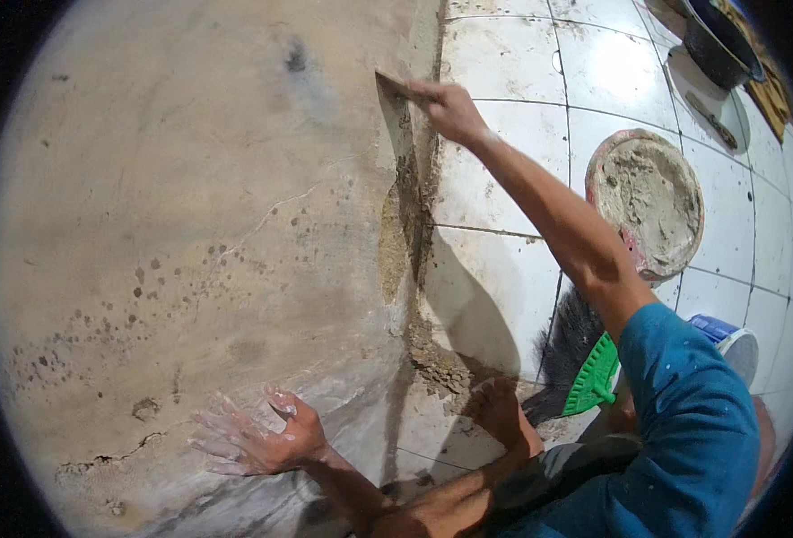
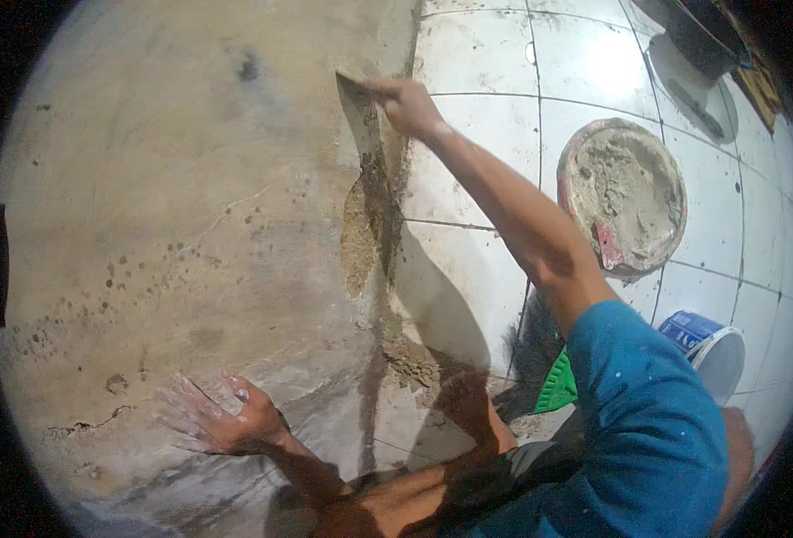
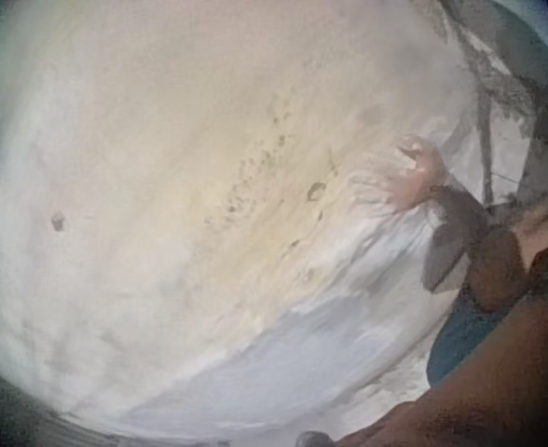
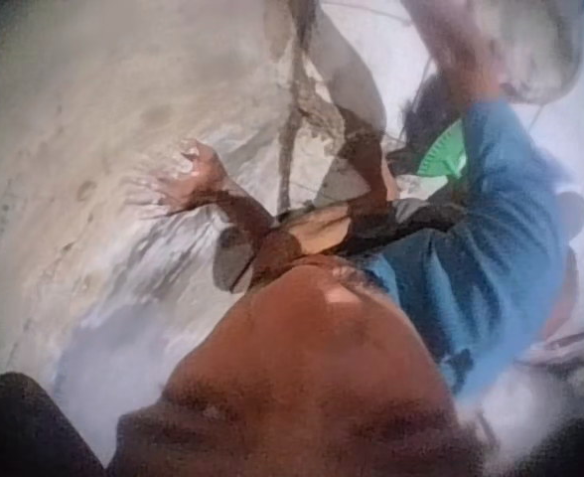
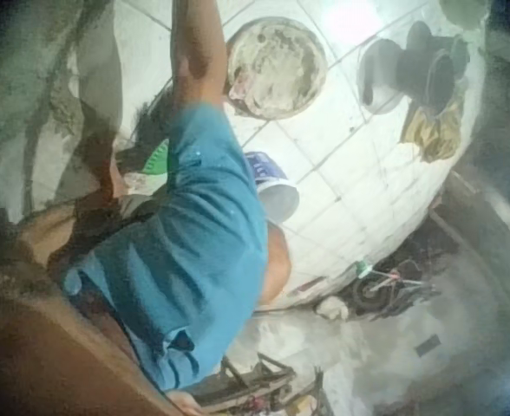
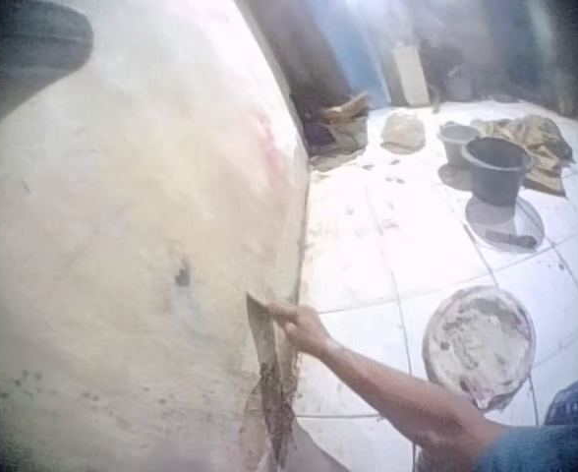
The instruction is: The person scoops cement from a bowl using a trowel and applies it to the base of a wall. They smooth the cement along the wall-floor junction, repeatedly returning to the bowl to gather more material.
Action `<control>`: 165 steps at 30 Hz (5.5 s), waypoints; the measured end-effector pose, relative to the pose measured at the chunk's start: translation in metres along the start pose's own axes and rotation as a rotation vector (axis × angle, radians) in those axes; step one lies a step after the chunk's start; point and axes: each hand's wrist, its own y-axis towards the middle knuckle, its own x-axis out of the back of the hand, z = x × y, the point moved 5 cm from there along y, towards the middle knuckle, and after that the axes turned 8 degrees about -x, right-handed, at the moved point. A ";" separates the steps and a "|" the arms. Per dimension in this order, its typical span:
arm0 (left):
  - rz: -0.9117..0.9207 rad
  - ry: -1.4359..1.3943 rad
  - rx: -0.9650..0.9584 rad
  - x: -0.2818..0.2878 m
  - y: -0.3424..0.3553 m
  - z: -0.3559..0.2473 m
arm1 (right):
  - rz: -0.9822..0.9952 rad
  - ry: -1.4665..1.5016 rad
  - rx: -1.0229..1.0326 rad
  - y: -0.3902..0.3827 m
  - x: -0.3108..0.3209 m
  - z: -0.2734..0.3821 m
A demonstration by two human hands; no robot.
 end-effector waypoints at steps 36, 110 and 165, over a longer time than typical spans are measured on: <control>0.395 -1.366 0.373 -0.014 -0.061 -0.140 | 0.500 -0.031 -0.388 -0.154 0.034 0.068; 1.414 -2.275 1.043 0.180 -0.165 -0.481 | 0.651 -1.233 -0.393 -0.251 0.315 -0.066; 1.577 -2.661 1.992 0.189 -0.194 -0.499 | 0.913 -0.879 -0.571 -0.262 0.317 -0.065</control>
